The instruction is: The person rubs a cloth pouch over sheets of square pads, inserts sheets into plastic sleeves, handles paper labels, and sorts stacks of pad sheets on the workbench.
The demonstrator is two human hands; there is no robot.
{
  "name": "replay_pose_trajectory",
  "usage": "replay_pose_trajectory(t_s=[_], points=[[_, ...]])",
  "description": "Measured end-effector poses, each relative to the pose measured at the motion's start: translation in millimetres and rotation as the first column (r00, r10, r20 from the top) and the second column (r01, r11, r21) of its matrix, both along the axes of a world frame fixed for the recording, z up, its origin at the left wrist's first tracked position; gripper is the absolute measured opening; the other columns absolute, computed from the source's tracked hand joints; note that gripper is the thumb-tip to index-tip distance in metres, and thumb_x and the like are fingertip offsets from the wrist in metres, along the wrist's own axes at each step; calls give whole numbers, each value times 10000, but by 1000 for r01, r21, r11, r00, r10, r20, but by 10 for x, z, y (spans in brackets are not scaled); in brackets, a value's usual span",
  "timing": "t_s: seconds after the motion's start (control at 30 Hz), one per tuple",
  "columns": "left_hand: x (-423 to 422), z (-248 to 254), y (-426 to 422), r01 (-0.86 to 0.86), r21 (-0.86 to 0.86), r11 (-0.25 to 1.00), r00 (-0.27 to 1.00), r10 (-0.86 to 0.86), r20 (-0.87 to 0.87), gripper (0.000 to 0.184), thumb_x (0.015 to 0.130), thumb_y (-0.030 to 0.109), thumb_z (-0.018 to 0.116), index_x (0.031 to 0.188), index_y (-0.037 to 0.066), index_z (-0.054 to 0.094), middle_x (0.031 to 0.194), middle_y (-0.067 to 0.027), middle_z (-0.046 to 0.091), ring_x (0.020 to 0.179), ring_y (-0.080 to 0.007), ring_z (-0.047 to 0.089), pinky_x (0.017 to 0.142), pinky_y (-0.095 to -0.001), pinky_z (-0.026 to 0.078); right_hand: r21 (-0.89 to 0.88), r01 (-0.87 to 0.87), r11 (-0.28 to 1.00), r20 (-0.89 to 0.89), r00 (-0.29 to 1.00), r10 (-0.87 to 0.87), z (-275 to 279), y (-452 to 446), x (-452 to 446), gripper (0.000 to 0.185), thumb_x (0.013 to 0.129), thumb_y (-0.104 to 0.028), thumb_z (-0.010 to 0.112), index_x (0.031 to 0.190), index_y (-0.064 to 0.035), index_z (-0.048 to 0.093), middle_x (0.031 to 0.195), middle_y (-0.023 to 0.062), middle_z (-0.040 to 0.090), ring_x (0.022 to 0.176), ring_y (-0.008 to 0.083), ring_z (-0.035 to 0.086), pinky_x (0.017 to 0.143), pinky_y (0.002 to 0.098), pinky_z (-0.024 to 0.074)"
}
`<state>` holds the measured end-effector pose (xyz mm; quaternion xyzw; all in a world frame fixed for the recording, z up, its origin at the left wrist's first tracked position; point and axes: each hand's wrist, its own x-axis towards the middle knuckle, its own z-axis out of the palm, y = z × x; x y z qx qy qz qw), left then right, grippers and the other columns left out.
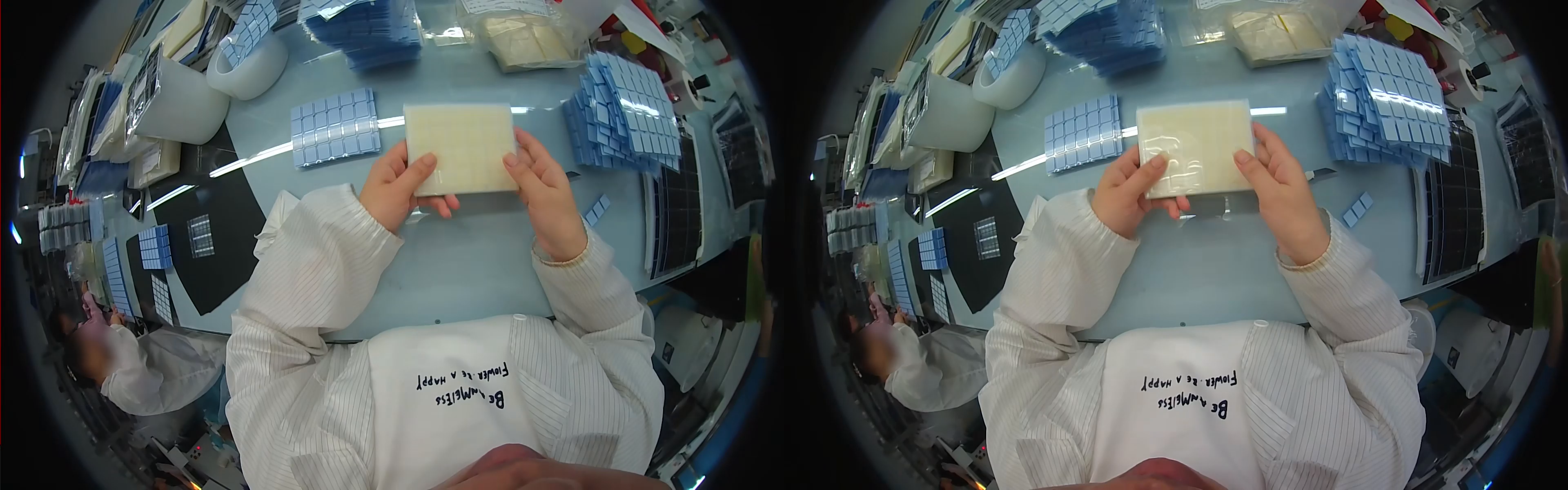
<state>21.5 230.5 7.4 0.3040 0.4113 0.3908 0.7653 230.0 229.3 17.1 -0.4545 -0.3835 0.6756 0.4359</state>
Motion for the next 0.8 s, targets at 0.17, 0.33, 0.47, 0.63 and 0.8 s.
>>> replay_pose_trajectory(t_s=[0.17, 0.33, 0.47, 0.63, 0.8], points=[[158, -17, 459, -68, 60, 996, 995, 73, -74, 307, 1009, 174, 460, 1226, -43, 461, 1008, -191, 646, 705, -236, 670, 597, -306, 576, 580, -201, 789, 664, 678, -315, 108, 51, 265, 440, 864, -17, 625, 1290, 2, 511, 1258, 122, 566, 1037, 164, 596, 875, 296, 471], [382, 14, 727, -15, 37, 999, 944, 26, -328, 349, 990, 190, 499, 1193, -92, 459, 1017, -206, 643, 731, -233, 688, 590, -285, 586, 423, -406, 810, 868, 437, -234, 149, -195, 490, 388, 783, 5, 679, 1161, -25, 597, 1233, 151, 545, 943, 254, 598, 795, 342, 497], [416, 45, 815, 38, 6, 999, 909, -32, -415, 369, 981, 180, 505, 1222, -93, 449, 982, -213, 650, 691, -246, 688, 553, -290, 584, 419, -487, 766, 895, 363, -259, 31, -329, 430, 350, 762, -65, 734, 1090, -26, 619, 1125, 142, 556, 865, 275, 575, 769, 356, 496], [362, 133, 762, 279, 257, 925, 378, 140, -915, 448, 939, 272, 554, 1232, -64, 511, 797, -200, 692, 765, -324, 695, 705, -418, 559, 495, -489, 718, 863, 371, -343, -25, -293, 434, 347, 742, -119, 758, 1047, -21, 624, 1080, 144, 554, 865, 288, 571, 764, 369, 494], [-8, 341, 508, 486, 194, 852, 25, 208, -978, 503, 900, 355, 629, 1276, 32, 543, 1032, -223, 659, 944, -344, 653, 864, -435, 509, 497, -519, 695, 865, 363, -347, -12, -342, 416, 344, 730, -123, 762, 1015, 3, 617, 1077, 153, 562, 924, 313, 576, 772, 383, 496]])
